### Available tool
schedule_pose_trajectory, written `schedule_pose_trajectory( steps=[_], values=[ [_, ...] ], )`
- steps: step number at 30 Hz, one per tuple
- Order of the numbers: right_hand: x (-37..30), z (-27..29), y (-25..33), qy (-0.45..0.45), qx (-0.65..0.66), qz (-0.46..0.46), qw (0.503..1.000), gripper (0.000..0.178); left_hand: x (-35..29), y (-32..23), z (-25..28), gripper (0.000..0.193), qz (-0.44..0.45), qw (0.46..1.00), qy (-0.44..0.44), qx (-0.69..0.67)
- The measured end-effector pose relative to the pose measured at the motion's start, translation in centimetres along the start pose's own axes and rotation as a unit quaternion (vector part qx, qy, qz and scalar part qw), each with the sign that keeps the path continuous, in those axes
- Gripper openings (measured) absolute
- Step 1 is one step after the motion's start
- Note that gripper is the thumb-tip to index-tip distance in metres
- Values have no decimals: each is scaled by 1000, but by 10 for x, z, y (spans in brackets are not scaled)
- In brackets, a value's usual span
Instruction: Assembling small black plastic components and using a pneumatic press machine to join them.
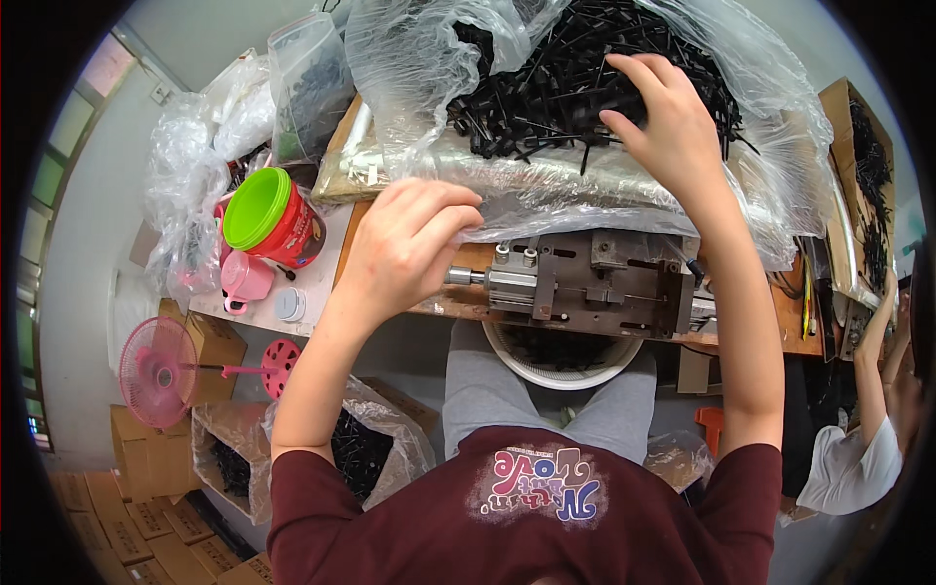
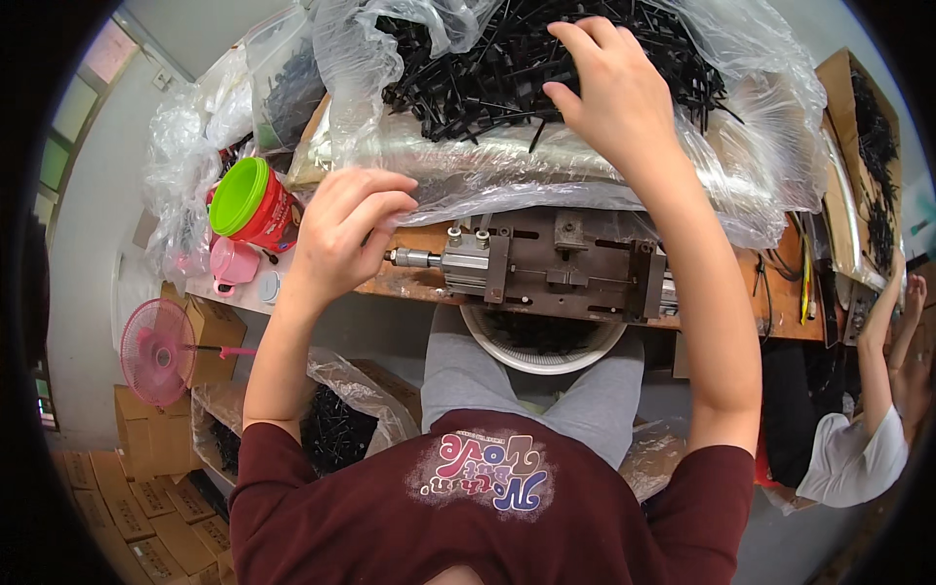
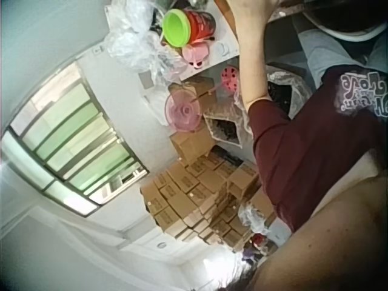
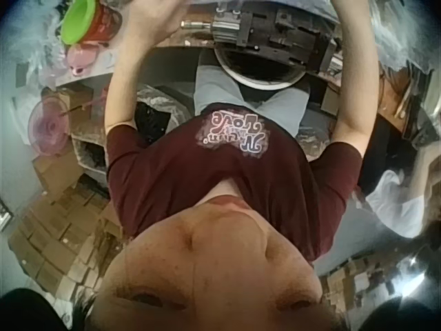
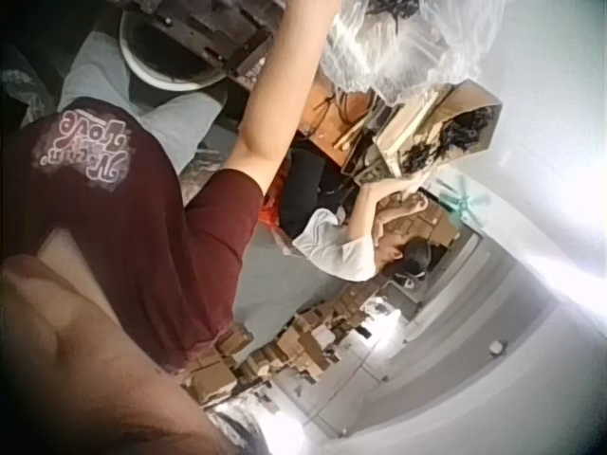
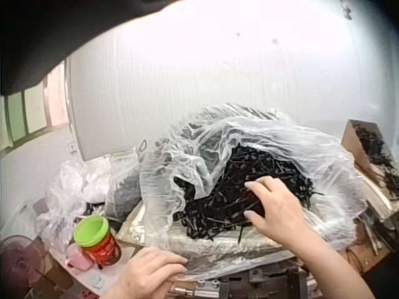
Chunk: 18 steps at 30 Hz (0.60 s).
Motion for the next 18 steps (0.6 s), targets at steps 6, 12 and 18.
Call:
schedule_pose_trajectory(
  steps=[6, 12, 18],
  values=[
    [-83, 17, 60, 151, 138, 154, 967, 23, -6, 10, -25, 19, 35, 998, 50, 3],
    [-139, 2, 11, 169, -50, 153, 972, 11, -11, 25, -55, 20, -1, 994, 28, 110],
    [-173, 11, -27, 170, 51, -104, 979, 18, -32, 68, -93, 17, 207, 963, 83, 153]
  ],
)
Point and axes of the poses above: each hand's wrist, its own x-axis towards the middle knuckle, its own z-axis out of the back of the hand, y = z × x, the point moved 9 cm from there along x, towards the middle knuckle, and after that the axes turned 12 degrees about z, right-handed, at the moved point
